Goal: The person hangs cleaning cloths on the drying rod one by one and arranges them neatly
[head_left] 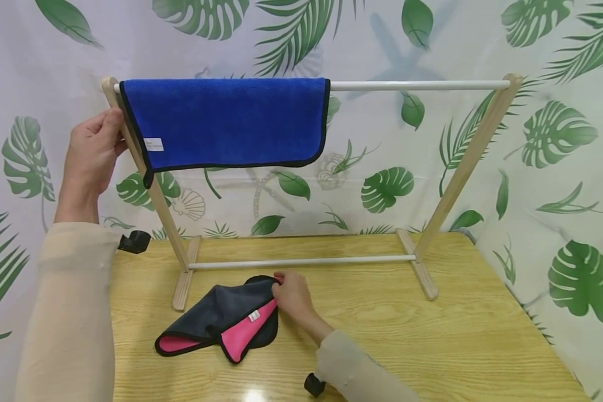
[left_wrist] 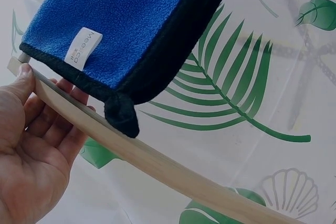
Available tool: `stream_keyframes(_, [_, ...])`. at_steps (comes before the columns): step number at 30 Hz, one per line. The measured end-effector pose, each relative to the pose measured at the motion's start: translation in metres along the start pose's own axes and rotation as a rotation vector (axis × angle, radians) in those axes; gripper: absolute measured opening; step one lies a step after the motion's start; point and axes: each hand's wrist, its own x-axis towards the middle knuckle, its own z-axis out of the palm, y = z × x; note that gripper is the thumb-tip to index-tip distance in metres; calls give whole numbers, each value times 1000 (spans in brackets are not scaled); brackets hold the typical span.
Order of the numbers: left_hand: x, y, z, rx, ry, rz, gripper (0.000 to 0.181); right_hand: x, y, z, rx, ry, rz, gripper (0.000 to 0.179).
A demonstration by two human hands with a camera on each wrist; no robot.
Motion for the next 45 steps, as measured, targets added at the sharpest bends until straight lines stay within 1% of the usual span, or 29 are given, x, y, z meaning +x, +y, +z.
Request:
stream_keyframes(3, [1,0,-1,0,1,-2,46,2,-6,-18,99,-15,-16,25])
stream_keyframes(6, [1,-1,-1,-5,1,3,44,3,-14,-39,151,-36,-7,23])
stream_keyframes(12, [1,-1,-1,-20,-2,-1,44,4,-29,-86,220,-56,0,19])
stream_keyframes(14, [1,-1,-1,-21,-6,6,43,5,-33,-102,232,-61,-6,19])
stream_keyframes(17, [3,-1,0,-15,-9,16,41,8,-39,-130,237,-90,-19,21])
stream_keyframes(21, [4,-1,0,-17,-12,14,39,13,-47,-169,178,-142,-59,26])
stream_keyframes(24, [3,-1,-1,-22,-16,8,40,16,-54,-198,70,-159,-156,26])
stream_keyframes(26, [2,-1,-1,-22,-17,2,42,20,-61,-217,-3,-158,-247,23])
stream_keyframes(28, [2,0,-2,-18,-16,-2,43,22,-69,-236,-75,-152,-317,20])
stream_keyframes(31, [1,0,-2,-10,-15,-5,45,25,-83,-263,-146,-148,-349,18])
stream_keyframes(35, [1,0,-3,-19,-19,0,43,26,-99,-294,-196,-141,-344,21])
stream_keyframes(36, [2,0,-3,-21,-21,2,43,26,-102,-301,-209,-134,-353,20])
stream_keyframes(41, [1,1,-3,-15,-19,-9,45,30,-115,-333,-235,-77,-447,17])
stream_keyframes(45, [1,1,-3,-12,-20,-18,49,36,-120,-360,-255,-24,-525,16])
